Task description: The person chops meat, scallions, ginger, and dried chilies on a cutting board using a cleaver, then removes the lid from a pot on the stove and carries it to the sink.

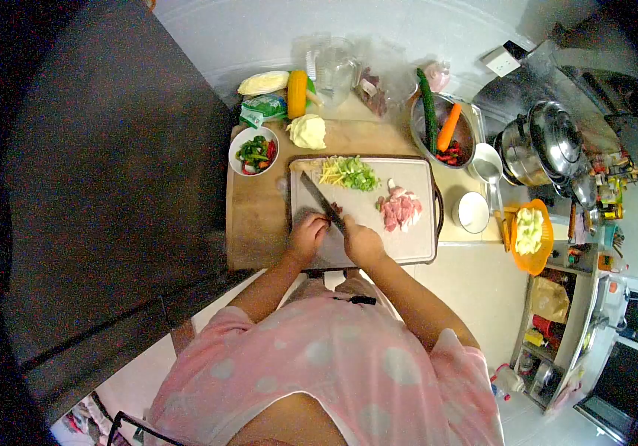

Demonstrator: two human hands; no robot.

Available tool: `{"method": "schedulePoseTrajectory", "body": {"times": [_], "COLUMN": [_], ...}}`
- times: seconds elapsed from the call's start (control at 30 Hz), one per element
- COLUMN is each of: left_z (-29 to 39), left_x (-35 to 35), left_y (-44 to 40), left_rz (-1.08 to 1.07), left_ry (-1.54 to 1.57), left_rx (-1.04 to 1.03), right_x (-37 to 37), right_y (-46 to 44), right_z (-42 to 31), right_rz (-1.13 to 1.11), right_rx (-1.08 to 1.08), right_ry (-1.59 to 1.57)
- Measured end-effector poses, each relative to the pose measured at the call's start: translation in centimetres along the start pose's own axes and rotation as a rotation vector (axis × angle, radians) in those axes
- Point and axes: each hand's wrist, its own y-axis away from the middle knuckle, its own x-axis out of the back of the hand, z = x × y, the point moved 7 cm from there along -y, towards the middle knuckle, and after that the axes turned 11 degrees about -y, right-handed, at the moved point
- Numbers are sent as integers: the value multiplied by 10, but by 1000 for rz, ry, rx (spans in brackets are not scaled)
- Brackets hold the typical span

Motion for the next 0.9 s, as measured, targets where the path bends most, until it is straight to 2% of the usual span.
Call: {"method": "schedulePoseTrajectory", "body": {"times": [0.37, 0.47, 0.57, 0.67, 0.77, 0.9], "left_z": [-8, -4, -4, 11, 9, 10], "left_x": [-8, -5, -6, 15, 12, 17], "left_y": [0, 0, 1, -1, -2, -3], "left_rz": [-20, -108, -33, 39, 52, 88], "left_ry": [-97, -142, -175, -176, -83, -31], "left_rx": [-12, -53, -90, 2, -33, 33], "right_x": [-9, -21, -16, -16, -4, 1], "right_y": [-4, -11, -17, -18, -16, -16], "right_z": [-17, -18, -22, -20, -21, -10], "right_rz": [-33, -22, 38, 37, 83, 96], "right_rx": [60, 68, 79, 16, 28, 90], "right_ry": [53, 97, 56, 30, -24, -76]}}
